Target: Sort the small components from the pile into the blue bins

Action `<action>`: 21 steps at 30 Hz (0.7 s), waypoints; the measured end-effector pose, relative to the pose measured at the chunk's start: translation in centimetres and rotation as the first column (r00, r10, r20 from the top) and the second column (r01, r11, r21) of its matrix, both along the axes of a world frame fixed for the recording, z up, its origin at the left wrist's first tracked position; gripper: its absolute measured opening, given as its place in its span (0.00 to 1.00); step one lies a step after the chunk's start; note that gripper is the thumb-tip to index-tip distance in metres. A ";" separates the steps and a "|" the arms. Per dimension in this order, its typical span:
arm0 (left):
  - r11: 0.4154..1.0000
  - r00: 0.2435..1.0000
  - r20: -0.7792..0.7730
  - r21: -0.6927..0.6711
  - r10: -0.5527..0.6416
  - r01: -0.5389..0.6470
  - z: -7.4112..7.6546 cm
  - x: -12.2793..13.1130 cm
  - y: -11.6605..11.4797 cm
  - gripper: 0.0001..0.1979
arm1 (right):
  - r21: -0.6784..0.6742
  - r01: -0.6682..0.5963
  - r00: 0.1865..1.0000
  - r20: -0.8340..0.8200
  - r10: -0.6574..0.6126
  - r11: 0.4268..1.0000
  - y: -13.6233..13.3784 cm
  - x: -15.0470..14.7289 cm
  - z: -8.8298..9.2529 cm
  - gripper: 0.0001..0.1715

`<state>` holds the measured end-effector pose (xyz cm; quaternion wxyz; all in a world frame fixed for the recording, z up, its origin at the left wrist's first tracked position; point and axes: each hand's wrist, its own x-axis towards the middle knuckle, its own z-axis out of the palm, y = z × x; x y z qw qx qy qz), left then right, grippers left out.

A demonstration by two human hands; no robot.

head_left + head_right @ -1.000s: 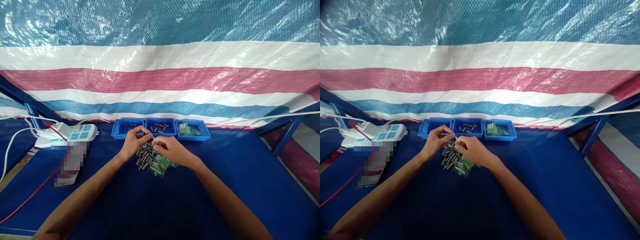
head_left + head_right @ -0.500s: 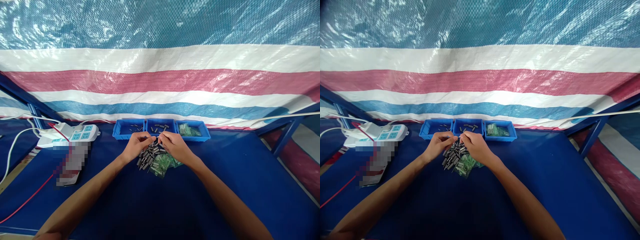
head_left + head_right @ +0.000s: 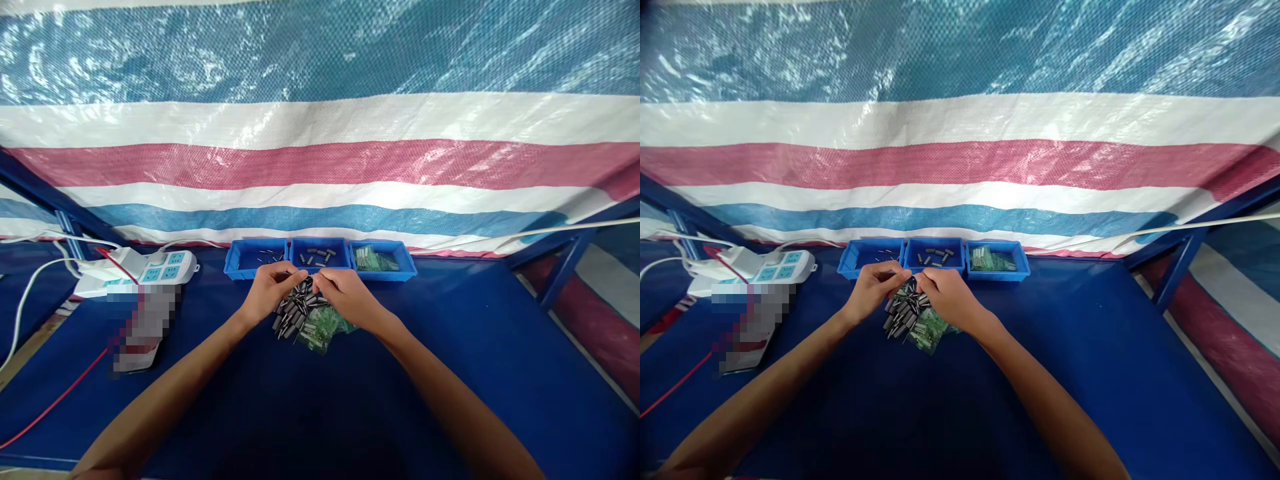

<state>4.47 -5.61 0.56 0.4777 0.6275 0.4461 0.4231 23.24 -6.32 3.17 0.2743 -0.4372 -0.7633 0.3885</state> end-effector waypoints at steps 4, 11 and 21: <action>0.997 0.999 -0.024 0.072 0.023 -0.022 -0.3 0.1 0.1 0.16 | -0.017 0.007 1.000 0.001 -0.007 1.000 0.3 0.0 -0.5 0.21; 0.976 0.989 -0.088 0.192 0.119 -0.101 -0.5 0.4 -0.1 0.14 | -0.064 0.023 1.000 -0.007 -0.023 0.998 1.2 -0.1 -1.5 0.24; 0.961 0.984 -0.075 0.241 0.159 -0.136 0.1 0.3 -0.3 0.12 | 0.033 0.001 0.996 0.084 -0.004 0.999 1.1 -0.3 -1.8 0.25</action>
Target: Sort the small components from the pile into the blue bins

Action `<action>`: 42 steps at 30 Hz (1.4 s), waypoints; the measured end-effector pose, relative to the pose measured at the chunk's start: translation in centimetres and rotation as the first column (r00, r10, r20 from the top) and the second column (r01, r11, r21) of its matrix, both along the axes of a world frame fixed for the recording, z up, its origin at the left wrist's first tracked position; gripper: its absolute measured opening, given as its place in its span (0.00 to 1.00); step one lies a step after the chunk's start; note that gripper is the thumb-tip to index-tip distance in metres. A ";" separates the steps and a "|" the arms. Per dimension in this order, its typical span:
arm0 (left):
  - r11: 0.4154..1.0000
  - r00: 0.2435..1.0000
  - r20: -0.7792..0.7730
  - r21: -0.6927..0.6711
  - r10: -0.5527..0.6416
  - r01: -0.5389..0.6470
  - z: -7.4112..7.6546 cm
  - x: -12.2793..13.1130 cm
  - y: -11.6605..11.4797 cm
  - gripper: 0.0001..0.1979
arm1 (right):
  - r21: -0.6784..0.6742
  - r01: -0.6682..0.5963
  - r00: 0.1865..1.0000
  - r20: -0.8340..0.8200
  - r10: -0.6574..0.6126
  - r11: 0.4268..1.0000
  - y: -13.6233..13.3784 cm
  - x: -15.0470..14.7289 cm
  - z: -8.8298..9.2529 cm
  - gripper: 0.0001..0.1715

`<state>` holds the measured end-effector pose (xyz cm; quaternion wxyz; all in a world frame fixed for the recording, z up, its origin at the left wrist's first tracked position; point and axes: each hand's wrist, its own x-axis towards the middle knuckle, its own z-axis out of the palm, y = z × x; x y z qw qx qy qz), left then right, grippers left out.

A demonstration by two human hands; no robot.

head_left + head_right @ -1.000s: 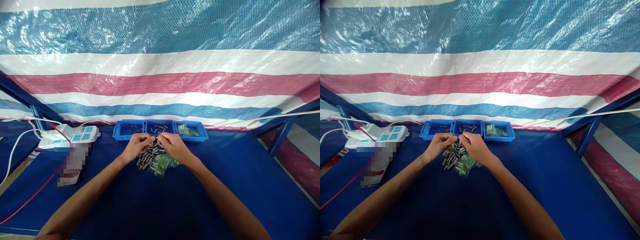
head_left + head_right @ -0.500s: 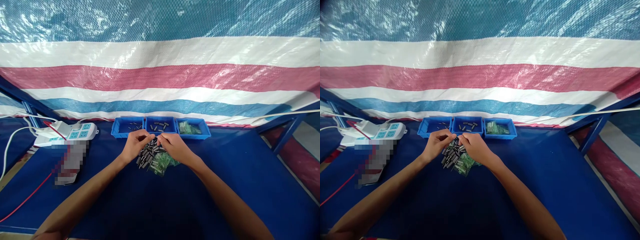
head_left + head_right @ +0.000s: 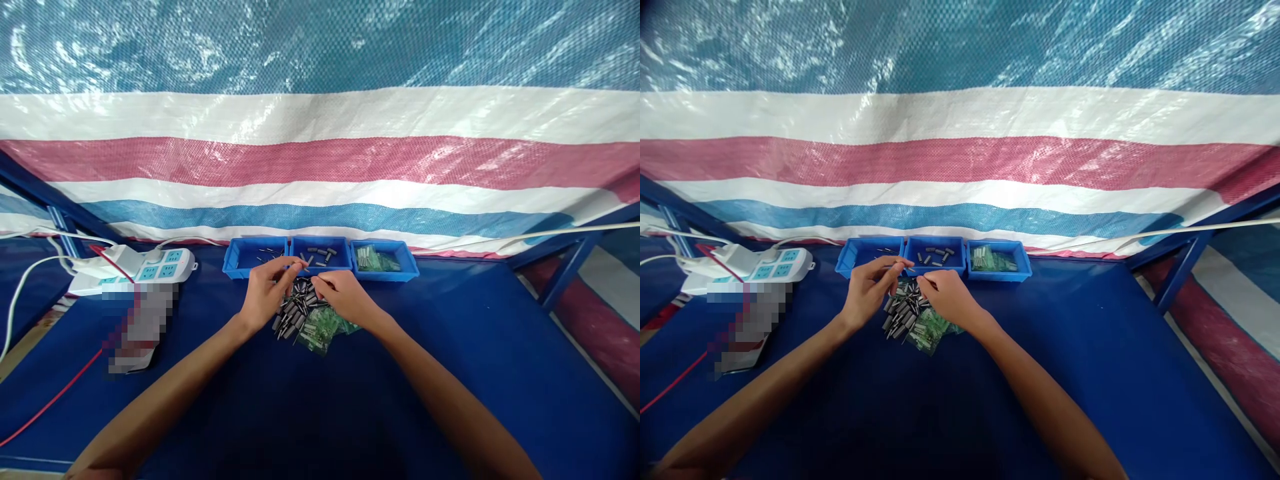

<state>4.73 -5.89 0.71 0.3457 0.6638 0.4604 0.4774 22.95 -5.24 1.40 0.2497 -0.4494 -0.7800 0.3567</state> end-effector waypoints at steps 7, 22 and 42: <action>0.991 0.996 0.043 -0.105 -0.082 0.086 -0.3 -0.5 0.4 0.15 | 0.059 0.070 0.995 -0.072 -0.065 0.996 -0.4 0.2 0.4 0.18; 0.964 0.981 0.050 -0.179 -0.189 0.195 -0.7 -0.3 0.7 0.15 | 0.150 -0.044 0.996 -0.076 0.056 0.988 0.0 0.2 -0.1 0.12; 0.992 0.980 -0.195 0.127 0.033 -0.008 0.2 -0.2 -0.3 0.15 | 0.119 -0.171 0.984 0.073 0.163 0.978 -1.4 -0.9 0.2 0.15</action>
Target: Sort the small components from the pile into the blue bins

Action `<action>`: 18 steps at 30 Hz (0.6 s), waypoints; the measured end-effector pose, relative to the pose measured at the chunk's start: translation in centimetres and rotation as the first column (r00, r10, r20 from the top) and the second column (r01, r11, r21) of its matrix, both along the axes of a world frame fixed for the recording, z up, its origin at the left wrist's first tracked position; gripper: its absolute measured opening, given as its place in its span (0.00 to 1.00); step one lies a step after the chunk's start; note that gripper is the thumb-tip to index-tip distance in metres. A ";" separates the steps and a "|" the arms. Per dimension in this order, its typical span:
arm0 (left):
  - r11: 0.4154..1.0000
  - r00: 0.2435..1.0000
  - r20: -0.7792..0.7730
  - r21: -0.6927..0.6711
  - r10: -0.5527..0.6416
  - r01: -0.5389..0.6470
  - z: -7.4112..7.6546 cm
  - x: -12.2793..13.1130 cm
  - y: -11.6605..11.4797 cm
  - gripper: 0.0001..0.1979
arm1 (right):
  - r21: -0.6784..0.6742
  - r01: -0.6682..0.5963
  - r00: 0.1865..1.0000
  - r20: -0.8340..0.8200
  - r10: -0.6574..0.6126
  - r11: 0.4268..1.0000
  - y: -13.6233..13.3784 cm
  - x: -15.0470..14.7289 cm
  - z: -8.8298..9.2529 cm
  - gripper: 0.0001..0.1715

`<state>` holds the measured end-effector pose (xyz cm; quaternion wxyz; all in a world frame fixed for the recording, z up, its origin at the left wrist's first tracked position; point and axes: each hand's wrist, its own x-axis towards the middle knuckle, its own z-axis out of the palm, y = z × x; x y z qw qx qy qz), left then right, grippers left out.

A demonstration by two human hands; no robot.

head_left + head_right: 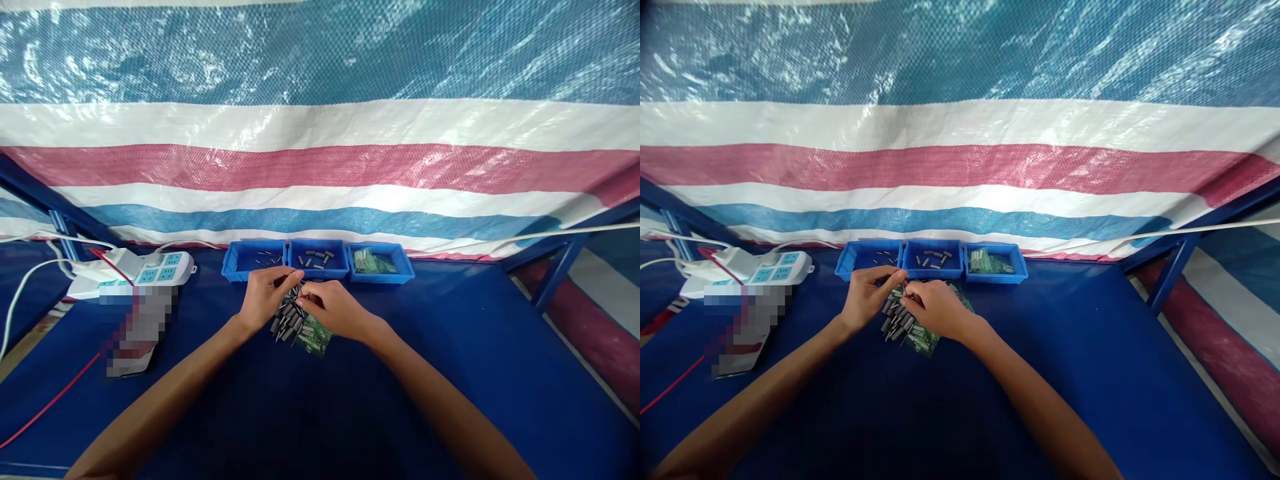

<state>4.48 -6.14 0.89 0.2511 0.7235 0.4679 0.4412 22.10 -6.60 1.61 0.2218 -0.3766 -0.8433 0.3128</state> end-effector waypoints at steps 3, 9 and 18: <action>0.997 0.999 0.043 -0.070 -0.010 0.013 0.0 0.0 0.0 0.16 | -0.021 0.003 1.000 -0.012 -0.003 1.000 0.0 0.0 0.3 0.13; 0.964 0.980 0.190 -0.246 -0.049 0.096 -0.1 -0.3 0.8 0.19 | -0.036 0.015 0.995 -0.099 -0.018 0.999 0.2 0.5 0.6 0.17; 0.866 0.932 0.306 -0.394 -0.192 0.308 -1.0 -0.5 1.4 0.22 | -0.124 -0.038 0.973 -0.229 0.009 0.992 0.6 1.1 0.9 0.20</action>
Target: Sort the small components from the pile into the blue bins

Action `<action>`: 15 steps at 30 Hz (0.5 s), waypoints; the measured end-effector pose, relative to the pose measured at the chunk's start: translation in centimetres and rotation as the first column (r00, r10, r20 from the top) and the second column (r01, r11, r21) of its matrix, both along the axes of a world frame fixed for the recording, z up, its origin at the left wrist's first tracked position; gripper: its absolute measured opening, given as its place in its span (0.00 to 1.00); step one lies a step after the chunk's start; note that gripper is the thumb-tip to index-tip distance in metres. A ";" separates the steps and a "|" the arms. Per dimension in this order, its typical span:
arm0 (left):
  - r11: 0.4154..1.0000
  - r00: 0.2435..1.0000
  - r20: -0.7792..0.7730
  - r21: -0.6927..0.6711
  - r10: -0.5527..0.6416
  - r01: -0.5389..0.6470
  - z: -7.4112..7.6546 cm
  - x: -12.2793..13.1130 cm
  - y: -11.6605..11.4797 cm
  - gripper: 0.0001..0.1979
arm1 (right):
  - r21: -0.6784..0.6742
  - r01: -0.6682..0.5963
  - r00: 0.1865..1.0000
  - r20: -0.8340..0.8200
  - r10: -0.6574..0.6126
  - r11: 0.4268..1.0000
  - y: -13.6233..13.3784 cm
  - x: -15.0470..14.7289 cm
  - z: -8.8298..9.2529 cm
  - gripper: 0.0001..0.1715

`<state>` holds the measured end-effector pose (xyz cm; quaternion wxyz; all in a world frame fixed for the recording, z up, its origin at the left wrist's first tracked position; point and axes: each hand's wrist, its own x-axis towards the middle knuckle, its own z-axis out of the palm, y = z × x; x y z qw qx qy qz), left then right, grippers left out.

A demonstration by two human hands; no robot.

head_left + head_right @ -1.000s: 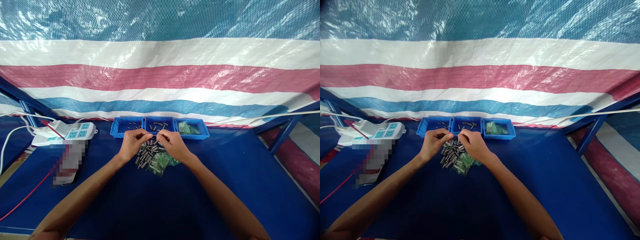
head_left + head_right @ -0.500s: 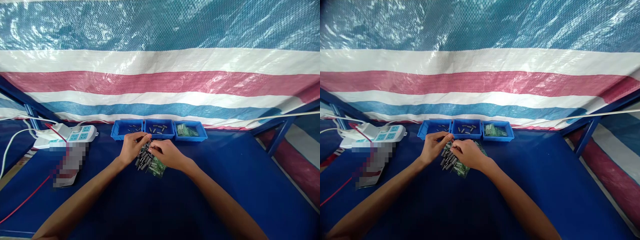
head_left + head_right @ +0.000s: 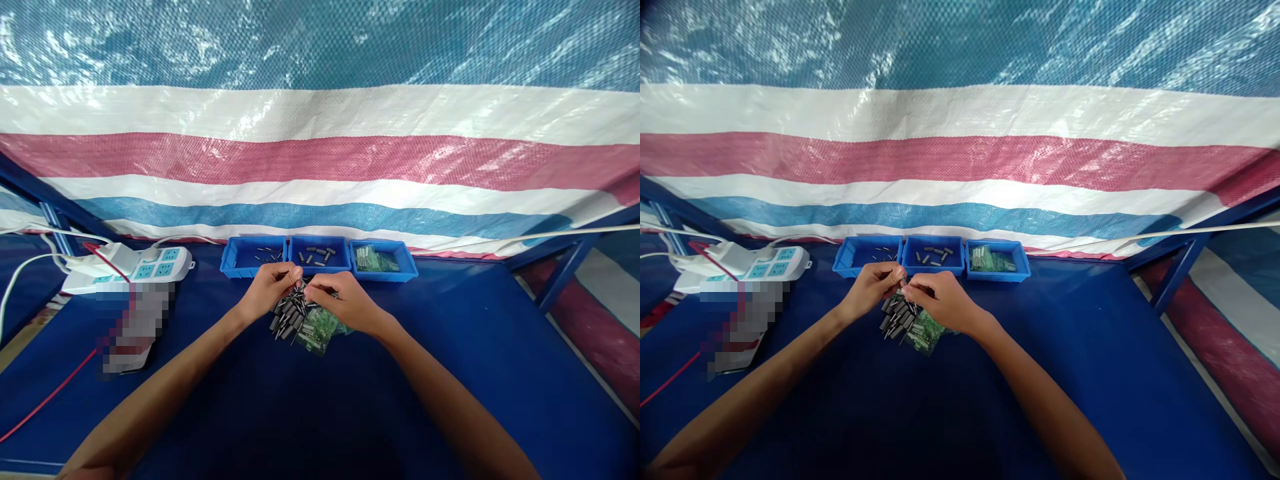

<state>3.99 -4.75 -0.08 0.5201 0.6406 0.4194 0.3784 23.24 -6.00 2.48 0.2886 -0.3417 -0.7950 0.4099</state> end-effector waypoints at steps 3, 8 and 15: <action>0.998 0.998 0.007 -0.024 -0.057 0.057 -0.1 0.0 -0.1 0.21 | -0.068 -0.036 0.999 -0.027 0.034 0.997 0.2 0.0 -0.5 0.20; 0.996 0.997 0.006 -0.028 -0.081 0.081 0.2 0.1 -0.2 0.21 | 0.091 0.069 0.997 -0.032 -0.066 0.993 0.4 -0.4 -1.5 0.21; 0.999 0.999 0.047 -0.016 -0.028 0.029 0.4 -0.1 0.0 0.20 | 0.333 0.137 0.989 -0.097 -0.110 0.933 0.4 -0.3 -2.0 0.22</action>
